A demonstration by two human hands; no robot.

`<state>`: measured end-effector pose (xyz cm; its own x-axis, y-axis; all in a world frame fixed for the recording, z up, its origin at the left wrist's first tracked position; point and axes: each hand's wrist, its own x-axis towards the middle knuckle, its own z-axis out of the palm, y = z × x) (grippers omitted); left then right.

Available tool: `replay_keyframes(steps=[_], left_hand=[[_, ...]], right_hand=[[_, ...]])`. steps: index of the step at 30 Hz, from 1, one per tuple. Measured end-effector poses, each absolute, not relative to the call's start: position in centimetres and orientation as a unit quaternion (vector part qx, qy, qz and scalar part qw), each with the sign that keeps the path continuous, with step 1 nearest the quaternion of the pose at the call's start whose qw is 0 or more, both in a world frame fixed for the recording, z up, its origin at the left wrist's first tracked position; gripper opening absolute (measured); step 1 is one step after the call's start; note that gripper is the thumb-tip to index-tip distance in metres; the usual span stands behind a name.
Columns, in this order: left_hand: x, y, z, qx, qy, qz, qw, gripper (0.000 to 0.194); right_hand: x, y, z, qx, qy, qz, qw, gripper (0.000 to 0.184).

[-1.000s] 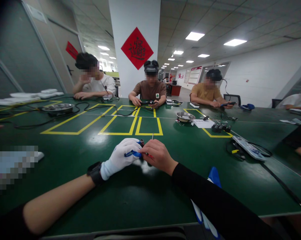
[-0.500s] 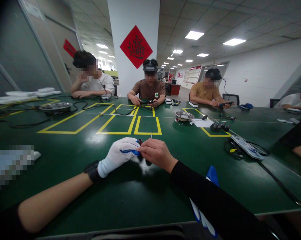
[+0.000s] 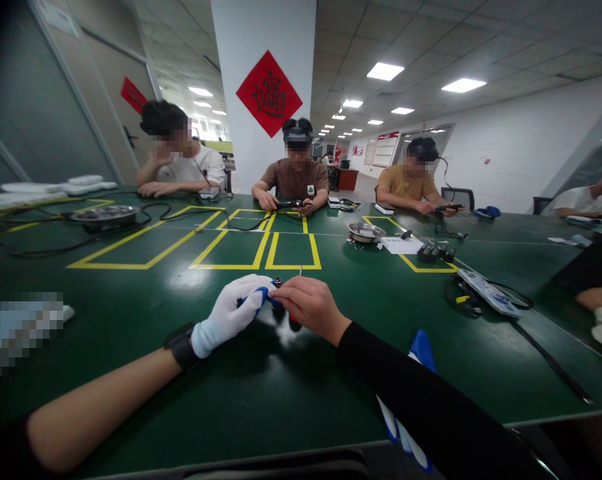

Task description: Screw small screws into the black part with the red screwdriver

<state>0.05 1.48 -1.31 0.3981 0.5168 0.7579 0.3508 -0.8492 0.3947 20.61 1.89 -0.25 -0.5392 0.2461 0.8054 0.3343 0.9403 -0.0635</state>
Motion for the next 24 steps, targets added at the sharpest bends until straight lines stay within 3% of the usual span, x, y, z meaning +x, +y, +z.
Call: replay_keyframes(steps=[17, 24], left_hand=[[0.7, 1.5, -1.3, 0.831, 0.297, 0.464, 0.082, 0.015], [0.3, 0.7, -0.7, 0.841, 0.298, 0.452, 0.029, 0.018]], right_hand=[[21.0, 2.2, -0.8, -0.187, -0.859, -0.061, 0.472, 0.009], [20.3, 1.5, -0.4, -0.22, -0.844, 0.002, 0.49, 0.005]])
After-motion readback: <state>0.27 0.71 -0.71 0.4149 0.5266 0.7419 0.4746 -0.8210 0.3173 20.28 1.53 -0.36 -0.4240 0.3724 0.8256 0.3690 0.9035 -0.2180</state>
